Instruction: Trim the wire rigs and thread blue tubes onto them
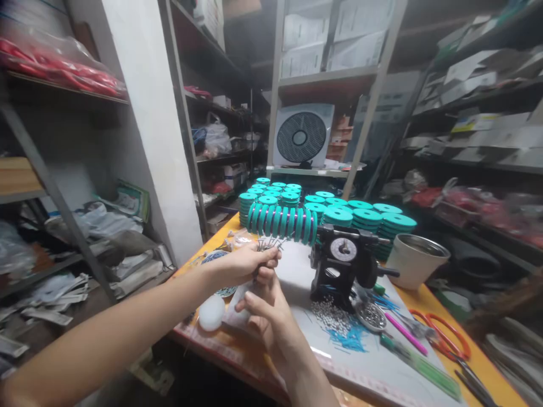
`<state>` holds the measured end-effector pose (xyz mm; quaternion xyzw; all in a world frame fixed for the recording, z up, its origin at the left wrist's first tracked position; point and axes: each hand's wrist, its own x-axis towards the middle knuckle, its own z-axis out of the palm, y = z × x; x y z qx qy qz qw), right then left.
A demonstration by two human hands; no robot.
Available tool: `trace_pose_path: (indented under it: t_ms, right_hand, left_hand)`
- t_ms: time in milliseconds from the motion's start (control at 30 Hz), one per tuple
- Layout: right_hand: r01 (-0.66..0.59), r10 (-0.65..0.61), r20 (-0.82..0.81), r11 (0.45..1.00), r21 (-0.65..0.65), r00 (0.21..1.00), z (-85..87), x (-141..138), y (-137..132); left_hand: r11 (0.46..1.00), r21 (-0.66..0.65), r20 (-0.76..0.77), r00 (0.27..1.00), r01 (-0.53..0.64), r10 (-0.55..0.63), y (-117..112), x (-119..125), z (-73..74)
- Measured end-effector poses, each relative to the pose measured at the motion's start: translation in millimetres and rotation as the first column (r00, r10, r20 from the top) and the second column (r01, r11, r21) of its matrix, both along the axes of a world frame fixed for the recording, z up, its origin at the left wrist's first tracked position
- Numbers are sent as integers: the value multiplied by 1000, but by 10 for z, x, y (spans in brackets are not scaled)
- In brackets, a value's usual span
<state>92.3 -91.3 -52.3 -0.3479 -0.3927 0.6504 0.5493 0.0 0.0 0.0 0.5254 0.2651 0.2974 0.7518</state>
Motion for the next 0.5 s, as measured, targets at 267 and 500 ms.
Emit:
trace_pose_path:
  t_ms: [267, 500]
  right_hand:
    - [-99, 99, -3, 992, -75, 995, -154, -201, -181]
    - [-11, 27, 110, 990, -143, 994, -440, -160, -702]
  left_hand:
    - [987, -160, 85, 996, -2, 16, -207, 56, 131]
    - [992, -116, 2, 999, 47, -47, -131, -62, 37]
